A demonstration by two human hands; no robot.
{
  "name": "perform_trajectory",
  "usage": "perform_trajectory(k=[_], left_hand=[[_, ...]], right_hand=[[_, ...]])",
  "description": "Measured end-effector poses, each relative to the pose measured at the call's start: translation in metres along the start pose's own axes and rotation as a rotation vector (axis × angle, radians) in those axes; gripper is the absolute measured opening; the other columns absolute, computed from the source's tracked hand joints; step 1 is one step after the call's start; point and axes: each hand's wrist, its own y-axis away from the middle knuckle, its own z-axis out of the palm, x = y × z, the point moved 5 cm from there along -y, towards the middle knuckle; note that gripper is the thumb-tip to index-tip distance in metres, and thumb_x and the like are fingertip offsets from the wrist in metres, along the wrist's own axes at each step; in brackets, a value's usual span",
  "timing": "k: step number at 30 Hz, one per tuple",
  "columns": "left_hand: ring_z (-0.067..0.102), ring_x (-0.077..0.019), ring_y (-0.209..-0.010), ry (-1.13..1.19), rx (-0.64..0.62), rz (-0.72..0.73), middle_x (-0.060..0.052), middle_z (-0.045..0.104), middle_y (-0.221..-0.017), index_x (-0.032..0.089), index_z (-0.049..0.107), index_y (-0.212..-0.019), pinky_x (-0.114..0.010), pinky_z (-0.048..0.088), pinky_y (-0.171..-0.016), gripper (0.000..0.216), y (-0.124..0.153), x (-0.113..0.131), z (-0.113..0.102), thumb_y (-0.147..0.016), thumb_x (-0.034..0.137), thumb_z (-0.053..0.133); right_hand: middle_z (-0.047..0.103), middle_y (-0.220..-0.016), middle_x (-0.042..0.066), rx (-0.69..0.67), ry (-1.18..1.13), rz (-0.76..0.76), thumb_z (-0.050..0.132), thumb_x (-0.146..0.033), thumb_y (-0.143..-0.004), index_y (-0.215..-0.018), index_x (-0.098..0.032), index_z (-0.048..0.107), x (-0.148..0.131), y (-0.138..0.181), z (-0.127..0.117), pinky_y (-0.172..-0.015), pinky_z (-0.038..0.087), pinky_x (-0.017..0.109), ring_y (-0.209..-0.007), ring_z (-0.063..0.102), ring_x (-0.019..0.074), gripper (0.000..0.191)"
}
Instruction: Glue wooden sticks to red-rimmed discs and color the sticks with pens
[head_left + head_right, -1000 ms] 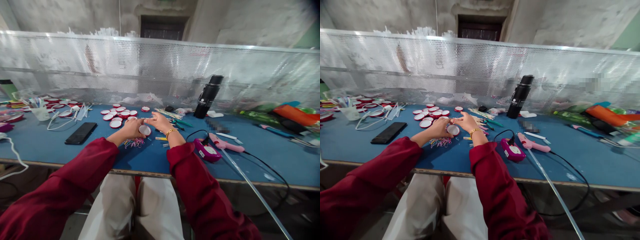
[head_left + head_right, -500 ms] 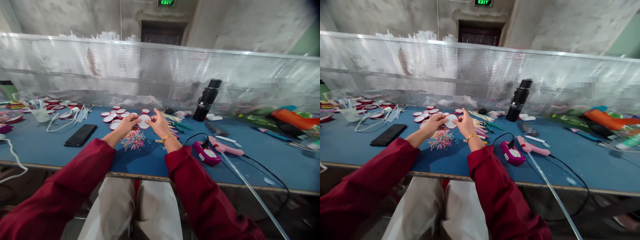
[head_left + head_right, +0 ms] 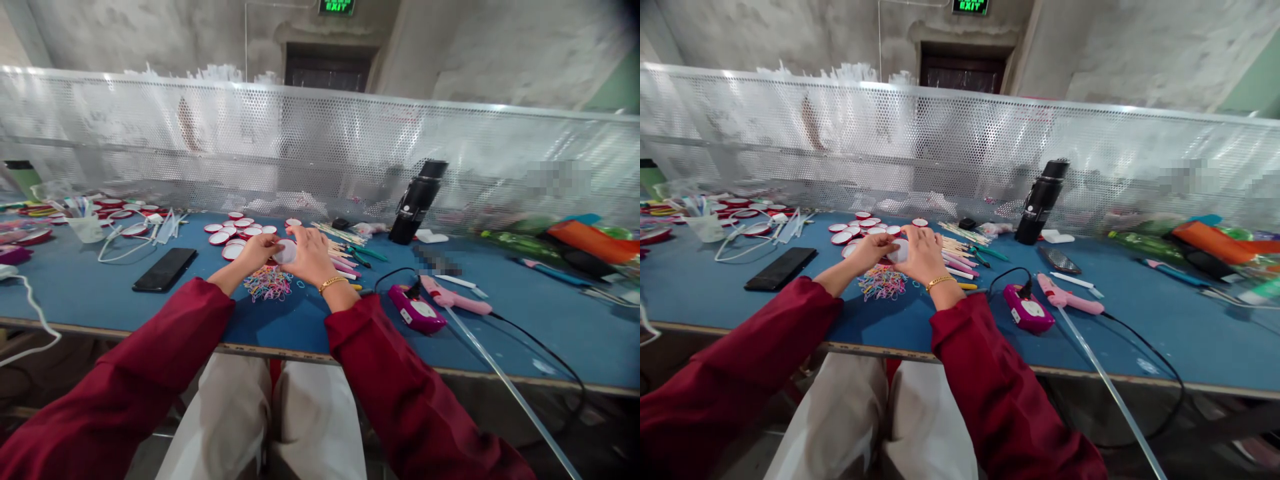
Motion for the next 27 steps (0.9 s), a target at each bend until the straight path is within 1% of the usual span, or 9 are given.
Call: perform_trajectory(k=[2, 5, 8, 13, 17, 19, 23, 25, 27], left_hand=[[0.059, -0.0116, -0.058, 0.052, -0.029, -0.047, 0.0, 0.063, -0.067, 0.017, 0.062, -0.084, -0.026, 0.05, -0.059, 0.012, 0.001, -0.003, 0.002, -0.075, 0.025, 0.066], [0.062, -0.0128, -0.065, 0.086, -0.058, -0.043, -0.002, 0.065, -0.075, 0.017, 0.064, -0.09, -0.029, 0.053, -0.064, 0.019, 0.0, -0.003, 0.001, -0.076, 0.029, 0.067], [0.063, -0.0137, -0.069, 0.06, -0.037, -0.032, -0.003, 0.067, -0.08, 0.017, 0.066, -0.093, -0.029, 0.054, -0.064, 0.023, 0.0, -0.002, -0.003, -0.076, 0.032, 0.069], [0.063, -0.0145, -0.07, 0.047, 0.005, -0.015, -0.004, 0.067, -0.083, 0.016, 0.067, -0.095, -0.032, 0.056, -0.065, 0.027, 0.0, 0.003, -0.007, -0.075, 0.034, 0.071], [0.063, -0.0153, -0.072, 0.08, 0.038, -0.009, -0.005, 0.068, -0.086, 0.016, 0.067, -0.094, -0.033, 0.058, -0.065, 0.028, 0.001, 0.004, -0.009, -0.074, 0.035, 0.072], [0.063, -0.0155, -0.073, 0.075, 0.002, -0.042, -0.006, 0.068, -0.086, 0.016, 0.068, -0.094, -0.032, 0.057, -0.066, 0.025, 0.003, 0.004, -0.007, -0.075, 0.031, 0.072], [0.063, -0.0165, -0.079, 0.074, -0.112, -0.08, -0.007, 0.068, -0.09, 0.015, 0.07, -0.094, -0.031, 0.057, -0.066, 0.019, 0.008, 0.008, 0.0, -0.077, 0.025, 0.067], [0.063, -0.0167, -0.08, 0.075, -0.134, -0.075, -0.007, 0.068, -0.092, 0.016, 0.07, -0.094, -0.032, 0.057, -0.068, 0.02, 0.009, 0.01, 0.0, -0.075, 0.022, 0.067], [0.063, -0.0161, -0.077, 0.047, -0.123, -0.068, -0.006, 0.067, -0.088, 0.015, 0.069, -0.091, -0.033, 0.057, -0.068, 0.02, 0.009, 0.011, -0.002, -0.071, 0.018, 0.069]], right_hand=[[0.058, -0.122, 0.012, -0.018, 0.054, -0.023, 0.073, -0.049, -0.066, -0.123, -0.024, 0.046, -0.005, 0.0, 0.001, -0.094, 0.029, 0.046, -0.114, 0.044, 0.033, 0.068], [0.059, -0.119, 0.013, -0.025, 0.092, -0.03, 0.071, -0.052, -0.067, -0.122, -0.023, 0.047, -0.006, 0.0, 0.0, -0.093, 0.027, 0.046, -0.112, 0.044, 0.0333, 0.066], [0.059, -0.118, 0.013, -0.02, 0.113, -0.011, 0.073, -0.053, -0.065, -0.121, -0.022, 0.046, 0.0, 0.001, -0.001, -0.093, 0.026, 0.047, -0.11, 0.045, 0.0332, 0.069], [0.06, -0.114, 0.012, -0.028, 0.134, 0.015, 0.074, -0.056, -0.063, -0.117, -0.023, 0.047, 0.008, 0.002, 0.001, -0.092, 0.026, 0.047, -0.108, 0.046, 0.0328, 0.069], [0.059, -0.116, 0.01, -0.024, 0.069, 0.054, 0.077, -0.056, -0.057, -0.119, -0.023, 0.045, 0.012, 0.002, 0.004, -0.089, 0.03, 0.045, -0.107, 0.048, 0.0323, 0.077], [0.06, -0.116, 0.01, -0.034, 0.021, 0.063, 0.077, -0.056, -0.056, -0.119, -0.023, 0.045, 0.011, 0.001, 0.007, -0.089, 0.031, 0.044, -0.107, 0.048, 0.0322, 0.078], [0.061, -0.11, 0.01, -0.066, -0.022, 0.05, 0.074, -0.056, -0.059, -0.116, -0.022, 0.046, 0.007, 0.001, 0.011, -0.087, 0.033, 0.043, -0.103, 0.051, 0.0311, 0.072], [0.061, -0.108, 0.01, -0.064, -0.013, 0.042, 0.073, -0.056, -0.061, -0.115, -0.022, 0.047, 0.005, 0.001, 0.01, -0.086, 0.033, 0.042, -0.102, 0.051, 0.0308, 0.069], [0.062, -0.107, 0.01, -0.059, 0.013, 0.022, 0.073, -0.056, -0.062, -0.114, -0.022, 0.048, 0.003, 0.001, 0.009, -0.086, 0.032, 0.043, -0.102, 0.051, 0.0309, 0.067]])
